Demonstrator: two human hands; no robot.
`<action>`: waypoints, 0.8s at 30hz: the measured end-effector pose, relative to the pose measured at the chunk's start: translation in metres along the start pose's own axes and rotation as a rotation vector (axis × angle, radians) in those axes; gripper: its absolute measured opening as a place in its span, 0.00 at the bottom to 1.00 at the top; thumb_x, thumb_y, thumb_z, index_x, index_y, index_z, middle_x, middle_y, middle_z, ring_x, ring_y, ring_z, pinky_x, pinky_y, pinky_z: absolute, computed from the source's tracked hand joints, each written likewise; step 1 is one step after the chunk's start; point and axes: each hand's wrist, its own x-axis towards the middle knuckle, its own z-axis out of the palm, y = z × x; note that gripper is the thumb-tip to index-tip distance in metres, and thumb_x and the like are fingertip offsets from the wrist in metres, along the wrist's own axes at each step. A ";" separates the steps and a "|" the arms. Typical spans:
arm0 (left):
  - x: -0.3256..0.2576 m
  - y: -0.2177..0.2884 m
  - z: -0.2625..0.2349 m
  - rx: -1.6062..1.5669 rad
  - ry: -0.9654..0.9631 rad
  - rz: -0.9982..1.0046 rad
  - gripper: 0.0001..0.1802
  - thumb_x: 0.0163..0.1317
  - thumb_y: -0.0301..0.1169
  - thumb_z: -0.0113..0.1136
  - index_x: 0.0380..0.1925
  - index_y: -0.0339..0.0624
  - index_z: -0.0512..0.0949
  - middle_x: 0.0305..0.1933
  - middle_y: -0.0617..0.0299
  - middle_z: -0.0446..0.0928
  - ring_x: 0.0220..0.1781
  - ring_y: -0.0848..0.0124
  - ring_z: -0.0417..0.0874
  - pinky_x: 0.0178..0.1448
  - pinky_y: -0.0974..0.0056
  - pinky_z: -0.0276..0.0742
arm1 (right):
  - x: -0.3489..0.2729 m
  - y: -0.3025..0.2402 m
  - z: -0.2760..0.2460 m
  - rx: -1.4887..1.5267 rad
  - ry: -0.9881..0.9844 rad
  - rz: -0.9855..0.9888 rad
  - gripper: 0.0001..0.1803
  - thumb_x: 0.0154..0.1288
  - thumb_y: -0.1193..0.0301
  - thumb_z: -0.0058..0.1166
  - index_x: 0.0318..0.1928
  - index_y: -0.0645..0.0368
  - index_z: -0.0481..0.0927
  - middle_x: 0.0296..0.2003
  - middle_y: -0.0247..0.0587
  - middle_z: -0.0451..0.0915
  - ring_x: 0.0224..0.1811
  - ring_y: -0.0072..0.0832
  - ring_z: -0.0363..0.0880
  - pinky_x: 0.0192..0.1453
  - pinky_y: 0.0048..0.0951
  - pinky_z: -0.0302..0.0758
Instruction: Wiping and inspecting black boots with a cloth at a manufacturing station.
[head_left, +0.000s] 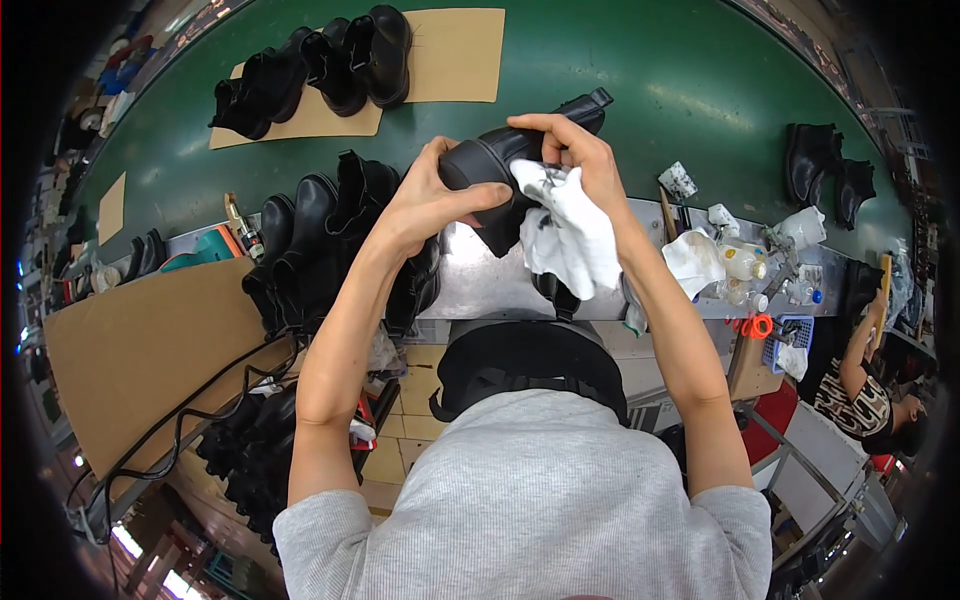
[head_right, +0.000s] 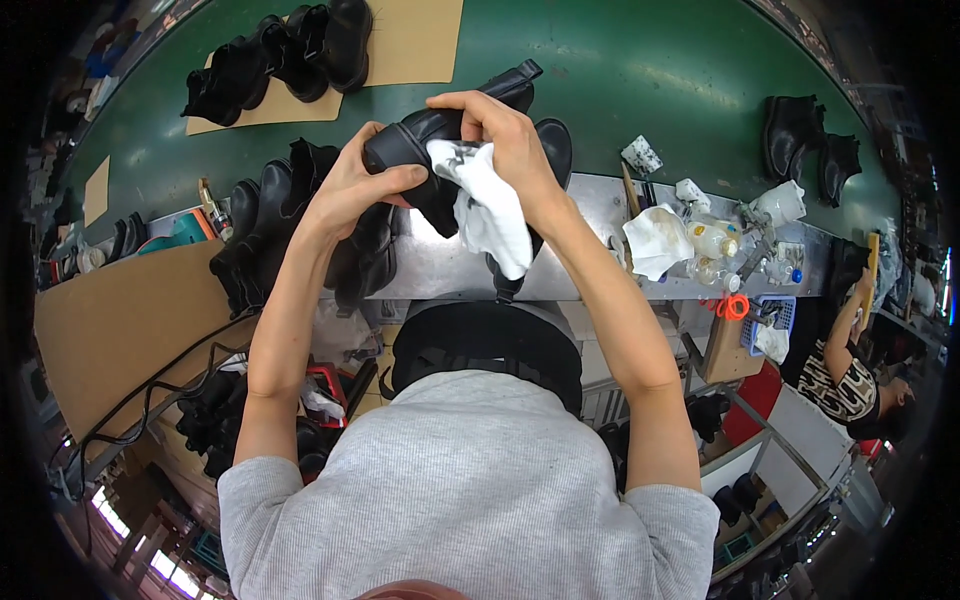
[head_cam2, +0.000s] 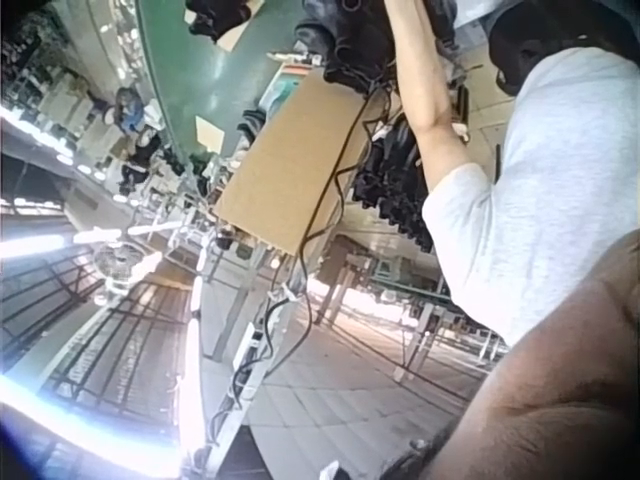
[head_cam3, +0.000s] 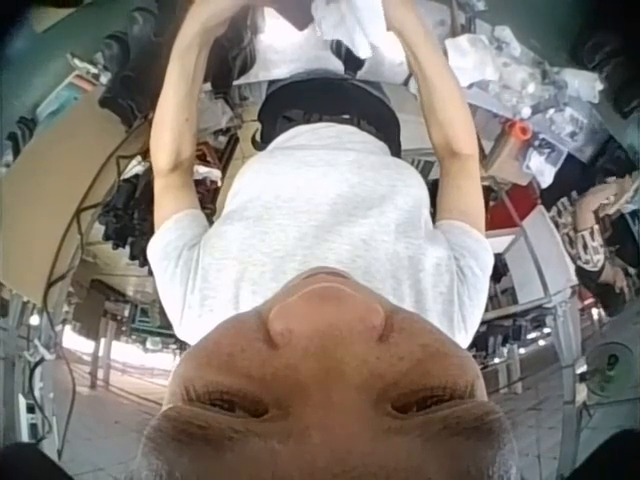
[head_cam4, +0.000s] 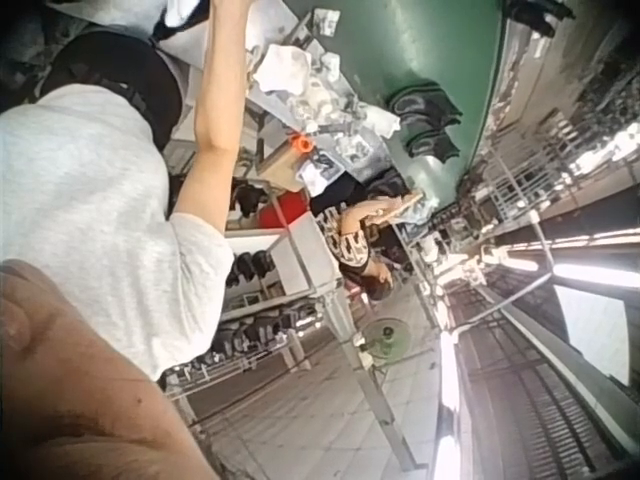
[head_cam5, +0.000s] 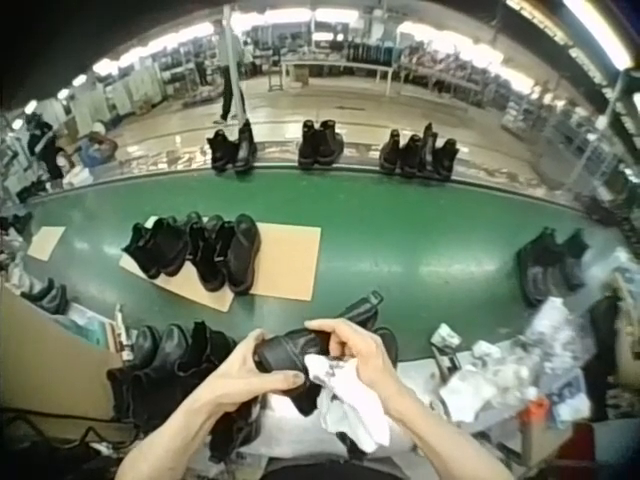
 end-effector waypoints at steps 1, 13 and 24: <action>0.000 0.000 0.000 0.001 0.001 0.000 0.35 0.41 0.38 0.73 0.45 0.29 0.67 0.36 0.54 0.74 0.36 0.69 0.80 0.32 0.68 0.81 | 0.000 0.002 -0.002 0.001 0.000 -0.001 0.25 0.44 0.76 0.61 0.49 0.57 0.79 0.22 0.28 0.62 0.24 0.18 0.61 0.29 0.22 0.63; 0.003 -0.001 0.001 0.011 -0.017 -0.007 0.34 0.41 0.38 0.73 0.44 0.31 0.67 0.35 0.55 0.74 0.35 0.69 0.80 0.32 0.69 0.80 | 0.000 0.005 -0.008 0.105 -0.064 0.080 0.24 0.45 0.76 0.62 0.48 0.56 0.80 0.21 0.26 0.62 0.24 0.16 0.61 0.29 0.21 0.63; 0.004 0.004 0.000 0.027 -0.024 0.000 0.35 0.41 0.38 0.72 0.45 0.28 0.67 0.36 0.53 0.74 0.36 0.68 0.80 0.32 0.68 0.81 | 0.004 0.001 -0.006 0.096 -0.053 0.097 0.25 0.44 0.76 0.62 0.49 0.58 0.79 0.20 0.26 0.61 0.23 0.16 0.60 0.28 0.21 0.62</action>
